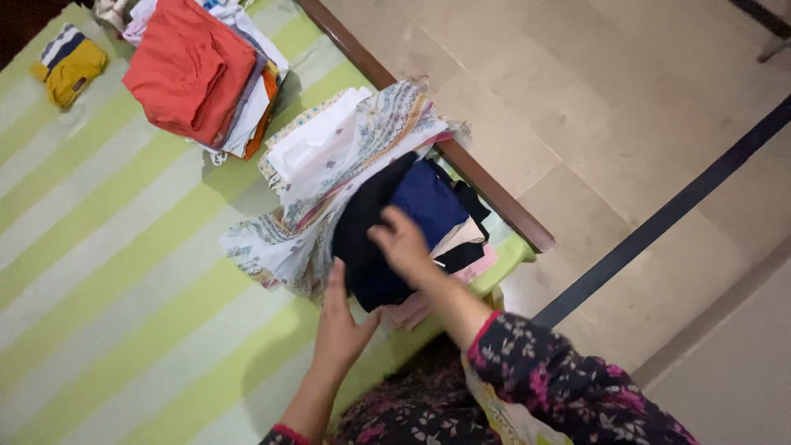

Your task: Organizing and sorting folded clothes into piles on a bed.

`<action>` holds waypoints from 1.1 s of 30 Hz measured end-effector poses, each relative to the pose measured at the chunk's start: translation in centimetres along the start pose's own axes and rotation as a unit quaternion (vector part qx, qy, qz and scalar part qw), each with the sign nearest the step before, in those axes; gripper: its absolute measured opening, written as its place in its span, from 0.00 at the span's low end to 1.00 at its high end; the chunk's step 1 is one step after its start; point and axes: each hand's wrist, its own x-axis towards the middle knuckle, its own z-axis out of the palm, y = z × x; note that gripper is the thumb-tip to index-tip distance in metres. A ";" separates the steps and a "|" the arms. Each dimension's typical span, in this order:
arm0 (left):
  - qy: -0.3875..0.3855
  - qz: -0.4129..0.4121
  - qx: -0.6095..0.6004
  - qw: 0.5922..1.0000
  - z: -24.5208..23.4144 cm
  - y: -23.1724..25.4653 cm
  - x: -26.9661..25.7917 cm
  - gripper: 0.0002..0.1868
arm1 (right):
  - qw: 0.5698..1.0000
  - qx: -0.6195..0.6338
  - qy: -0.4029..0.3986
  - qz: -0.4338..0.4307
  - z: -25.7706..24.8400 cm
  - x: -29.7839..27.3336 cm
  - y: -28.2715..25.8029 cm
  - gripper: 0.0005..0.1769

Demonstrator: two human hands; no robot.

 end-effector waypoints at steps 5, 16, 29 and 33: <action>0.138 -0.020 -0.140 0.980 -0.4 -2.5 1.8 0.49 | 0.974 -0.019 -0.106 -0.202 2.5 -6.0 -9.2 0.18; 0.097 -0.323 -0.635 0.695 -10.8 -8.9 -1.3 0.24 | 0.992 -0.012 -0.062 -0.105 2.5 -1.9 -4.1 0.18; 0.225 -0.353 -0.450 0.788 -19.9 -28.1 -13.9 0.26 | 0.924 -0.013 -0.363 0.120 17.7 -7.7 5.1 0.34; 0.416 -0.350 -0.252 0.800 -18.4 -33.8 -17.6 0.28 | 0.939 -0.231 -0.225 0.123 17.7 -8.5 8.1 0.30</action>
